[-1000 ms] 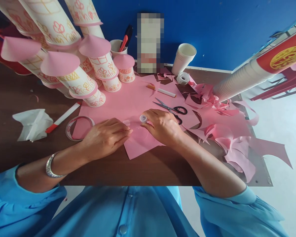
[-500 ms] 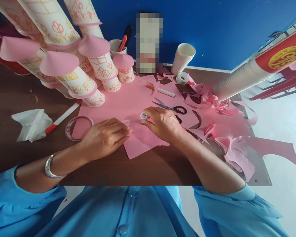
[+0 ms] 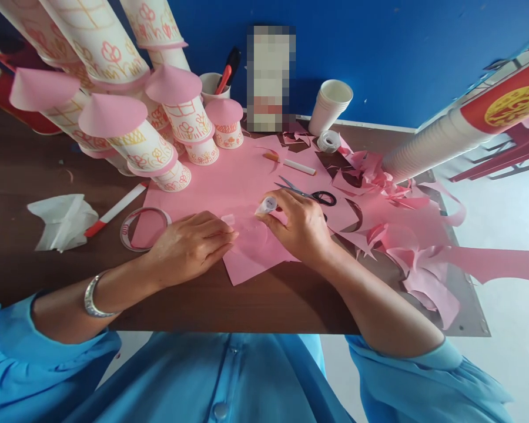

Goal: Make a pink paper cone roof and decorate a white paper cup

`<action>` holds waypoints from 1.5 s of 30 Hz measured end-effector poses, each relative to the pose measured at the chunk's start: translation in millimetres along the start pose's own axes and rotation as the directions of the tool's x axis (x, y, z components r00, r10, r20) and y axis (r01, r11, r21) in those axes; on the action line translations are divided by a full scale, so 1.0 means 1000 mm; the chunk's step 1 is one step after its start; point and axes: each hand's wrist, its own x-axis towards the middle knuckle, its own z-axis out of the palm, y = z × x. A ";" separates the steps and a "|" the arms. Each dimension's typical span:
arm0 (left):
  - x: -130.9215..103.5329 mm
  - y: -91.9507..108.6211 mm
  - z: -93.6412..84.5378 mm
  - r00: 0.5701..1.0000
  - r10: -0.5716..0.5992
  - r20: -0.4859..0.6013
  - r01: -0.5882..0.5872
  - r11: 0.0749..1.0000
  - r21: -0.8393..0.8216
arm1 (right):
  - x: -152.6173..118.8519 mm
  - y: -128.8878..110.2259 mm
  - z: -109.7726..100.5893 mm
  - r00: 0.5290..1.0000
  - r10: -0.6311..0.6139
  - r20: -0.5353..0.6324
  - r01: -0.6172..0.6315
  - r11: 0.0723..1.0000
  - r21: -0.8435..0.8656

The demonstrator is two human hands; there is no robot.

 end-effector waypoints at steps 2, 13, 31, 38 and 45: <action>0.000 0.000 0.000 1.000 0.002 -0.001 -0.002 1.000 0.002 | -0.002 -0.001 0.006 0.999 -0.016 0.029 0.016 1.000 0.000; 0.000 0.000 -0.001 1.000 0.000 0.022 0.001 1.000 -0.009 | 0.000 -0.004 0.018 0.971 -0.157 0.180 0.172 0.982 -0.075; -0.001 0.000 0.001 1.000 -0.013 0.024 0.013 1.000 0.000 | -0.005 -0.001 -0.001 0.999 -0.042 0.026 0.044 0.998 -0.047; 0.000 0.001 0.001 1.000 -0.015 0.006 0.015 1.000 -0.016 | -0.003 0.010 0.014 0.984 -0.115 0.134 0.127 0.988 -0.083; 0.000 0.001 0.000 1.000 -0.008 0.025 0.008 1.000 0.010 | -0.003 0.011 -0.003 0.997 -0.061 0.044 0.067 0.985 -0.157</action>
